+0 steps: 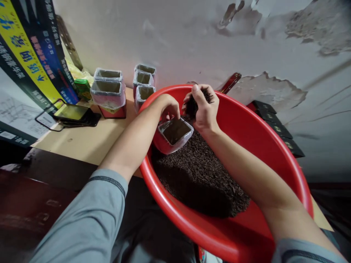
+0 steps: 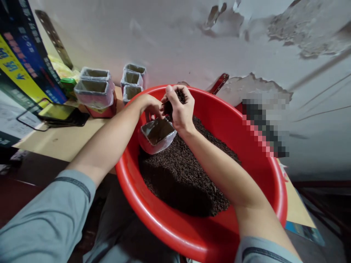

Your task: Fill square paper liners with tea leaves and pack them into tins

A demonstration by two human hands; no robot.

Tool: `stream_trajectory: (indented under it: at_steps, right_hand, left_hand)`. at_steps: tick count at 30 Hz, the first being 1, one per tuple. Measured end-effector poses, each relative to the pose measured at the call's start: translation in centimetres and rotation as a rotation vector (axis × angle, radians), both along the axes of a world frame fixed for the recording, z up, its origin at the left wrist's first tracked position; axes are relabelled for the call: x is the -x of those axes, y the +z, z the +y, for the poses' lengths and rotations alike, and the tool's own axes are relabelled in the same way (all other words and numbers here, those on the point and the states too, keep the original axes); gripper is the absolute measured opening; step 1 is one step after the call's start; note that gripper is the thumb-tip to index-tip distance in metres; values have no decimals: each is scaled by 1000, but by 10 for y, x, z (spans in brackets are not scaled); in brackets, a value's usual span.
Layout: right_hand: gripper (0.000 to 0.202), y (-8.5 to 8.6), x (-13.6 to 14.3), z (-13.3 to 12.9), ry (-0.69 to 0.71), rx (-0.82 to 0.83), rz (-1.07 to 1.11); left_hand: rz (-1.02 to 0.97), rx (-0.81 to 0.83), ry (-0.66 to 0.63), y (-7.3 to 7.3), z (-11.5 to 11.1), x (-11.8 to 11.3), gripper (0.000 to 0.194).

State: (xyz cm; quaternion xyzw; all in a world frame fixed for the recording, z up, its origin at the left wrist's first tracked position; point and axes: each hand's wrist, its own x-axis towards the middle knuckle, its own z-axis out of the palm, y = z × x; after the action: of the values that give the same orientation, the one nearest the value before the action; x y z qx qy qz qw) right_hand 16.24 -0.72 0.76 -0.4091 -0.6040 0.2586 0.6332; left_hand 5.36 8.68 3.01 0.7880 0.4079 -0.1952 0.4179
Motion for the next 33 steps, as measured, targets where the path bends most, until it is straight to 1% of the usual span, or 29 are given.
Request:
stream_trajectory:
  at_steps: [2,5,8,11,13,15,16,18,20,21,22,24,25,26,27,29,31,33]
  right_hand:
    - [43,1,2,-1,14,-3,16]
    - [44,5,2,-4,51,-9,2]
    - [45,4,4,-6,89,-3,8]
    - [45,-1,7,-8,128,-24,25]
    - [49,-6,3,-8,148,-11,1]
    - [59,-10,-10,-6,154,56,-59]
    - [65,-13,-22,-4,145,95,-102]
    - [73,-19,-55,2,82,156,-235]
    - [74,-29,-96,5,-58,226,-454]
    - [74,-36,-117,3,-150,308,-617]
    - [77,-44,-135,-1,-247,441,-810]
    - [84,-66,-160,-14,-368,795,-1206]
    - [88,-78,-166,-22,-387,898,-1272]
    - [91,-90,-169,-30,-400,941,-1303]
    - [90,-101,-169,-37,-419,958,-1331]
    - [78,-117,-165,-47,-437,927,-1363]
    - [60,-124,-161,-50,-419,875,-1394]
    - [47,-124,-159,-49,-369,828,-1414]
  left_hand:
    - [-33,13,-38,-3,5,3,52]
    - [-77,41,-79,-3,11,9,61]
    - [-100,30,-57,-2,14,12,66]
    - [-121,-5,-18,-2,17,12,64]
    - [-118,-23,-7,-4,18,12,60]
    - [-103,-35,-4,-5,19,11,57]
    - [-95,-40,2,-5,18,11,55]
    - [-92,-45,19,-6,18,11,53]
    - [-88,-49,32,-6,19,11,56]
    - [-84,-51,25,-6,20,10,59]
    - [-80,-54,9,-6,21,10,62]
    - [-70,-63,-27,-5,22,8,68]
    - [-65,-67,-39,-5,23,8,70]
    - [-59,-69,-43,-4,23,7,71]
    - [-54,-69,-41,-4,23,7,72]
    - [-46,-59,-22,-3,22,7,72]
    - [-49,-44,-3,-3,22,8,72]
    - [-53,-42,10,-4,22,8,72]
